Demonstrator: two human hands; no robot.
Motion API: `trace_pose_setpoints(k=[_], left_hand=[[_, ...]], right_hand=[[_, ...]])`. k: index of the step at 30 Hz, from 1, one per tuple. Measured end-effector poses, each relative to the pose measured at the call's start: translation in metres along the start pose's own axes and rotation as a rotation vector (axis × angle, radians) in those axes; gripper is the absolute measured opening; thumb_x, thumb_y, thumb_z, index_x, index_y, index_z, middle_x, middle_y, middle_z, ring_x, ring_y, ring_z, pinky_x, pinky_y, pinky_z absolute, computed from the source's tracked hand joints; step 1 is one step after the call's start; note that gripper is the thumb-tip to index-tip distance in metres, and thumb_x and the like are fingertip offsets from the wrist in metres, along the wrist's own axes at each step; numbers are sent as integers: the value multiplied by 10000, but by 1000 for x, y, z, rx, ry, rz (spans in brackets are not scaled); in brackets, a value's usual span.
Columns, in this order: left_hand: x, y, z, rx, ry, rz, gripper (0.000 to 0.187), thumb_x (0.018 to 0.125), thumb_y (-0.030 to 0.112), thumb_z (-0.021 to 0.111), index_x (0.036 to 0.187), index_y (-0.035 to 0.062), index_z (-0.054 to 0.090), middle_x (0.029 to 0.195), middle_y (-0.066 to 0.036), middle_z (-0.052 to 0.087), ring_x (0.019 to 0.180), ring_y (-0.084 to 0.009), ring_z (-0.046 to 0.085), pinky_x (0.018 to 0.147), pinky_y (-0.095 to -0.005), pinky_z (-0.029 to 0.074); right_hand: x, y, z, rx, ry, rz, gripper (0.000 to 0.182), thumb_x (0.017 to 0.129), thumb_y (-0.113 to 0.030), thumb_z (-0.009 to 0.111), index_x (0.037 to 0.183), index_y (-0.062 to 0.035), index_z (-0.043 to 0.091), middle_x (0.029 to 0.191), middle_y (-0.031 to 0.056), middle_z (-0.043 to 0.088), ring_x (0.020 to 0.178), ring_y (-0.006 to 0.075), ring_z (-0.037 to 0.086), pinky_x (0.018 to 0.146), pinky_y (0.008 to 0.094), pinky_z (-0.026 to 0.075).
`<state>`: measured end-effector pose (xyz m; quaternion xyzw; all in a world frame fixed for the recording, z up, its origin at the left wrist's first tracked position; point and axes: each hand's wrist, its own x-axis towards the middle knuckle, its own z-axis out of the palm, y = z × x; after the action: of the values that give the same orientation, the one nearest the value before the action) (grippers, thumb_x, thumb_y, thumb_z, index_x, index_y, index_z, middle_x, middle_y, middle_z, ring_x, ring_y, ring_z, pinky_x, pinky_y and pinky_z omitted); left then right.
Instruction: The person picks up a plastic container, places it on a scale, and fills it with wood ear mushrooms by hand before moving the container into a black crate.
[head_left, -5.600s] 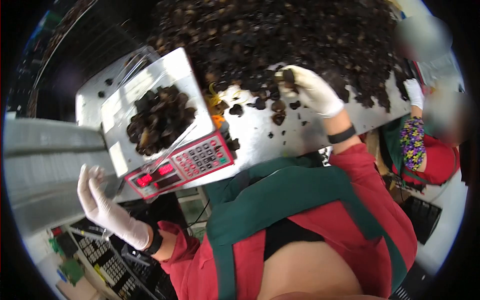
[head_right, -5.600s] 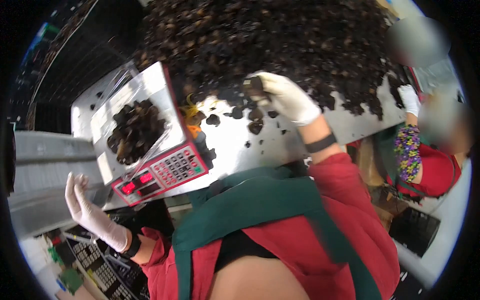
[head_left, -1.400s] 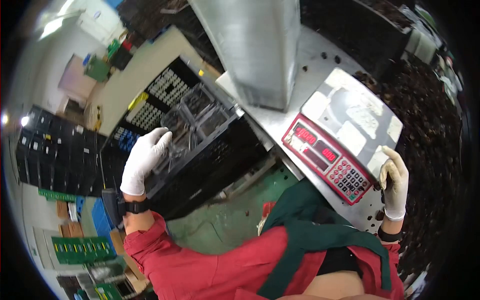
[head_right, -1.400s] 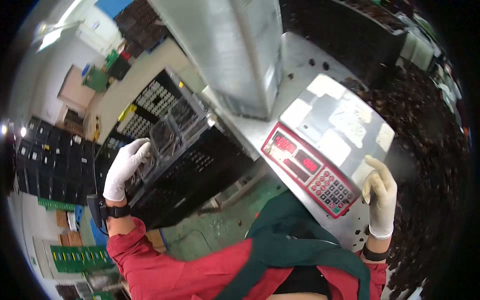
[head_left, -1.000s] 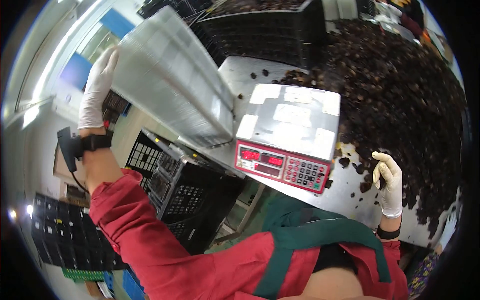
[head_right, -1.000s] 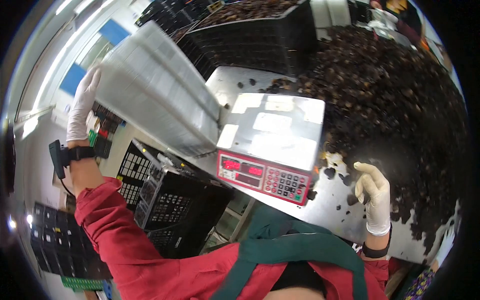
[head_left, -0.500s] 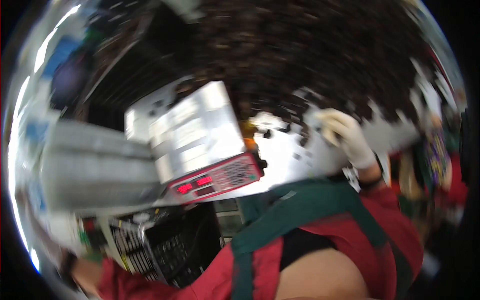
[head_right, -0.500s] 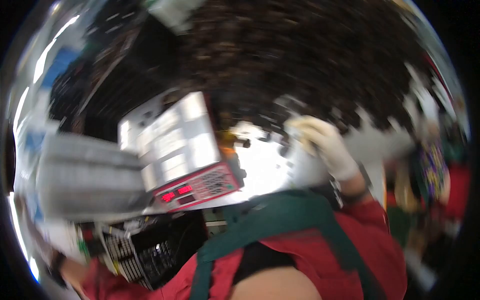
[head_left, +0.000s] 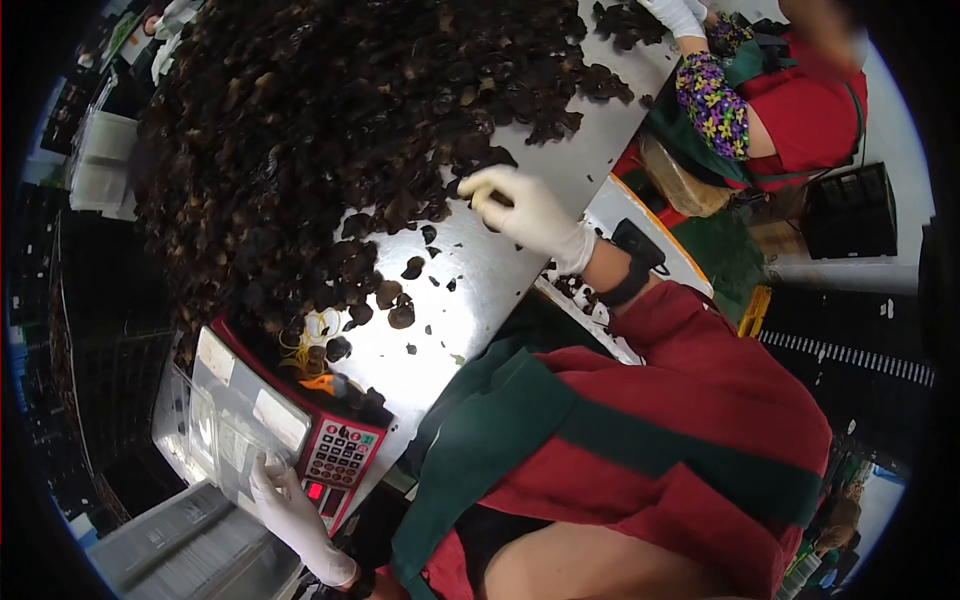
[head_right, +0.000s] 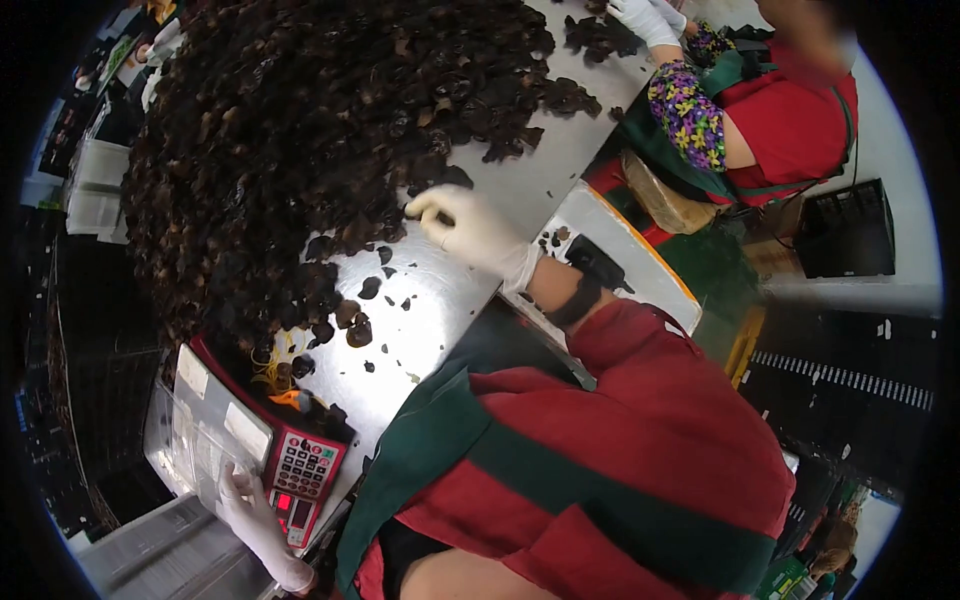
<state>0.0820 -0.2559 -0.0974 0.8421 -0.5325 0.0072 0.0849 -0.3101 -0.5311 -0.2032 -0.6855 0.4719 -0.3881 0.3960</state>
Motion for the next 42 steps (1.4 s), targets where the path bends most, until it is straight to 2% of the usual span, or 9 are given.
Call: trace_pose_setpoints(k=[4,6,8,13,23,29,33,36,42], left_hand=[[-4,18,-6,-220,-75,-143,610,881,-20,656,1451,96,474,1045,-106,594,914,-221,598,850,-362,502],[-6,26,-7,-161,129,-11,595,908,1,653,1464,88,460,1132,-140,576,1013,-262,591,932,-379,485],[-6,43,-13,-178,121,-46,555,928,24,649,1451,52,463,1243,-171,558,1118,-298,573,977,-397,462],[-2,87,-14,-56,315,81,488,909,-24,633,1381,-13,512,1313,-189,571,1192,-328,568,1007,-428,444],[139,259,97,-433,-115,695,425,875,4,589,1298,54,589,1264,-178,590,1151,-371,567,993,-427,459],[152,300,166,-175,-63,657,419,848,46,590,1263,103,615,1125,-155,603,1008,-325,592,876,-423,499],[136,276,169,-146,-30,629,332,827,58,632,1157,97,617,1033,-110,613,950,-306,602,821,-403,489],[120,261,155,-192,-12,588,309,840,87,662,1144,92,609,992,-92,616,926,-294,602,793,-393,475],[101,236,142,-492,-59,272,284,856,96,703,1132,96,639,988,-104,640,797,-279,642,721,-372,512]], right_hand=[[28,25,-25,-348,34,-104,460,807,-232,732,1250,-148,643,1313,126,582,1219,284,538,993,368,468],[40,29,-23,-451,31,-188,562,778,-295,763,1308,-181,617,1423,141,506,1321,326,456,1061,400,429],[45,38,-18,-703,-211,-353,712,718,-382,796,1379,-246,570,1524,148,378,1396,362,340,1126,450,365],[50,55,-30,-499,-210,-320,264,753,-144,660,1009,-157,720,1392,66,545,1216,298,503,1050,429,432],[63,65,-10,-528,-48,-310,197,818,-192,702,1012,-164,717,1207,13,622,1047,247,592,892,377,523],[60,62,-12,-351,172,-269,154,827,-233,739,931,-125,703,906,38,660,839,267,681,723,365,555],[68,44,-17,-345,102,-208,176,835,-270,746,868,-114,671,902,55,657,805,281,672,692,375,538],[91,22,0,-351,37,-272,202,835,-231,755,884,-60,659,902,83,670,803,271,679,707,344,538],[134,-20,60,-677,-182,-260,581,844,-466,704,1349,-209,573,1219,98,583,1088,304,606,856,433,554]])
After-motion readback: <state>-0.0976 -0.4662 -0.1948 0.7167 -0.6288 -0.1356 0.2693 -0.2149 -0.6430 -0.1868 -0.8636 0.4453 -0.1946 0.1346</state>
